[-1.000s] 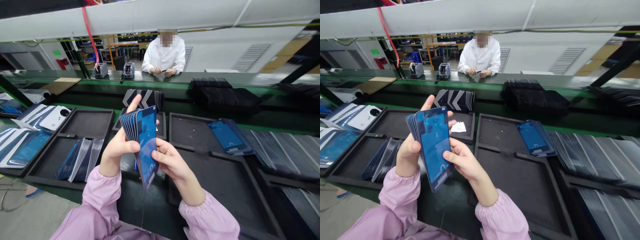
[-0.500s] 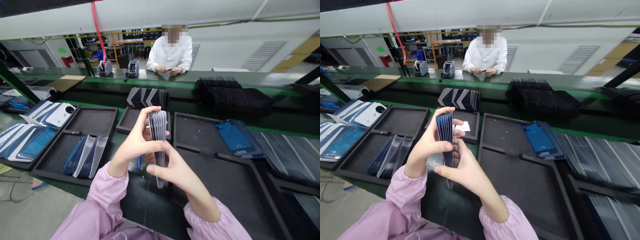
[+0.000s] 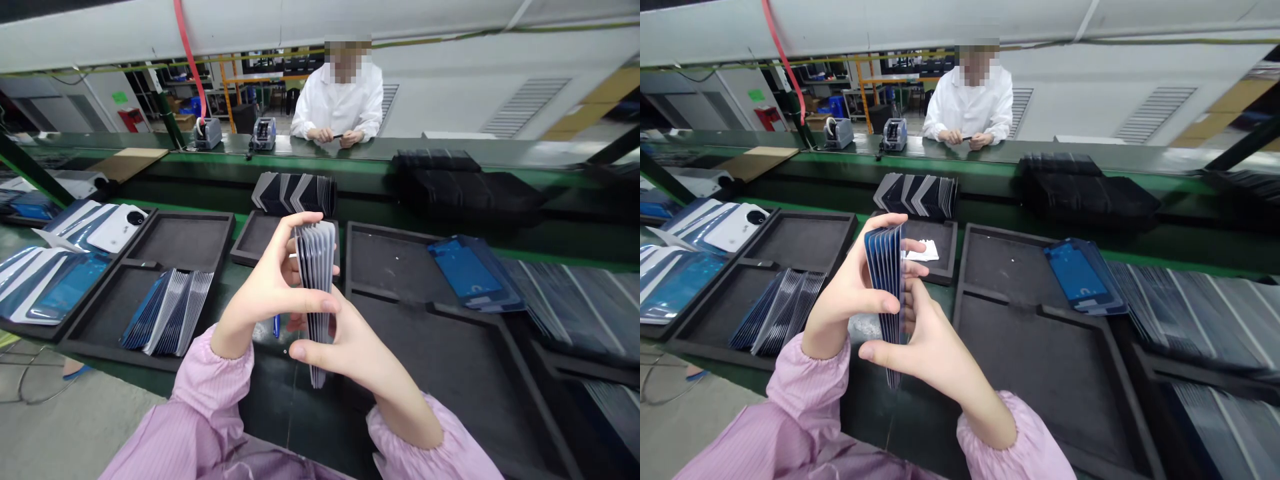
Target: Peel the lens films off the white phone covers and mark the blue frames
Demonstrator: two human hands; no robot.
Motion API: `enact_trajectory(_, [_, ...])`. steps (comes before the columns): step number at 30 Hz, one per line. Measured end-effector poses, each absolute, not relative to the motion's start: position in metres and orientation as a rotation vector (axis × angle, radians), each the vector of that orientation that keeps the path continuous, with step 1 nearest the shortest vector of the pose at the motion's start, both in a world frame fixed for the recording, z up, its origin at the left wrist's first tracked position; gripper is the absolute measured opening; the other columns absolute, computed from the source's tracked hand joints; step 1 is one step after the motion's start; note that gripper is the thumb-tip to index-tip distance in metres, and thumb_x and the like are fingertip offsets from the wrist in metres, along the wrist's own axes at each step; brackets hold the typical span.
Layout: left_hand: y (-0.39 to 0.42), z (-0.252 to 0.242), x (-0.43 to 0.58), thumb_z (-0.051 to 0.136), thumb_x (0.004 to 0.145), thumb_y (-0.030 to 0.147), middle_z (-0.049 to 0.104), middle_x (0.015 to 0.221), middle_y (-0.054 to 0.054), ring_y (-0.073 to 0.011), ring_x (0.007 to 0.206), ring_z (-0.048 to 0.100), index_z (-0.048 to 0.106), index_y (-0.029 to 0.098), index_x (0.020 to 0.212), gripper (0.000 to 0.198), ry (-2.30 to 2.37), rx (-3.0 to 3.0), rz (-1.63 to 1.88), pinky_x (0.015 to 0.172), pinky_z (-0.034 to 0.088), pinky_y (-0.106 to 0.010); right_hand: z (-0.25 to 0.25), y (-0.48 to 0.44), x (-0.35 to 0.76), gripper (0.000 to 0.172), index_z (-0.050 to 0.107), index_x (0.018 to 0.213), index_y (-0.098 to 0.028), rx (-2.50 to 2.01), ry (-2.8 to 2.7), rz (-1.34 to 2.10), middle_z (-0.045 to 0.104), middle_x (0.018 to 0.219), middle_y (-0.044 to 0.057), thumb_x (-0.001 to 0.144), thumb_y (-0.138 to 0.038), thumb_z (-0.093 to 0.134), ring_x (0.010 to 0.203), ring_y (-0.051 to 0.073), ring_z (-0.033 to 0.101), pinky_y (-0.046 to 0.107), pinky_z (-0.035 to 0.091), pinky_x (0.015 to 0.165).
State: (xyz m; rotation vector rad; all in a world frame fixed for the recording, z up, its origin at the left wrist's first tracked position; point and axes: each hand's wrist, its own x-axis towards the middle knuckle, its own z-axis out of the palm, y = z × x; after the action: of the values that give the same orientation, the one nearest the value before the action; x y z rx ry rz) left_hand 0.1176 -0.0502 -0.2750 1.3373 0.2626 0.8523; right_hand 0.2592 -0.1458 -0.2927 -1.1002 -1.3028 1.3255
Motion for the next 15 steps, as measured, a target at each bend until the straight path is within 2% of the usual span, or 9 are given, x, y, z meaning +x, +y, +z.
enact_trajectory(4, [-0.0519, -0.2736, 0.1164, 0.099, 0.067, 0.027, 0.065, 0.131, -0.007, -0.0296, 0.110, 0.075, 0.050, 0.037, 0.142, 0.090, 0.251, 1.335, 0.848, 0.090, 0.065, -0.040, -0.2902, -0.1469, 0.2578, 0.082, 0.050, 0.134, -0.020, -1.110, -1.313, 1.343, 0.062, 0.131, 0.016, 0.070, -0.048, 0.093, 0.114, 0.032, 0.069, 0.050, 0.062, 0.096])
enact_trajectory(12, [-0.0466, -0.2761, 0.1143, 0.103, 0.061, 0.031, 0.064, 0.137, -0.009, -0.0337, 0.118, 0.073, 0.050, 0.038, 0.144, 0.099, 0.166, 1.323, 0.807, 0.093, 0.065, -0.042, -0.2885, -0.1483, 0.2568, 0.088, 0.048, 0.136, -0.020, -1.105, -1.331, 1.316, 0.064, 0.129, 0.016, 0.070, -0.055, 0.094, 0.110, 0.032, 0.072, 0.048, 0.065, 0.093])
enact_trajectory(15, [-0.0457, -0.2757, 0.1143, 0.102, 0.063, 0.029, 0.064, 0.137, -0.008, -0.0325, 0.118, 0.073, 0.050, 0.039, 0.143, 0.097, 0.143, 1.323, 0.805, 0.092, 0.065, -0.040, -0.2884, -0.1485, 0.2566, 0.090, 0.046, 0.138, -0.020, -1.104, -1.337, 1.309, 0.063, 0.132, 0.016, 0.070, -0.056, 0.094, 0.110, 0.032, 0.072, 0.049, 0.065, 0.093])
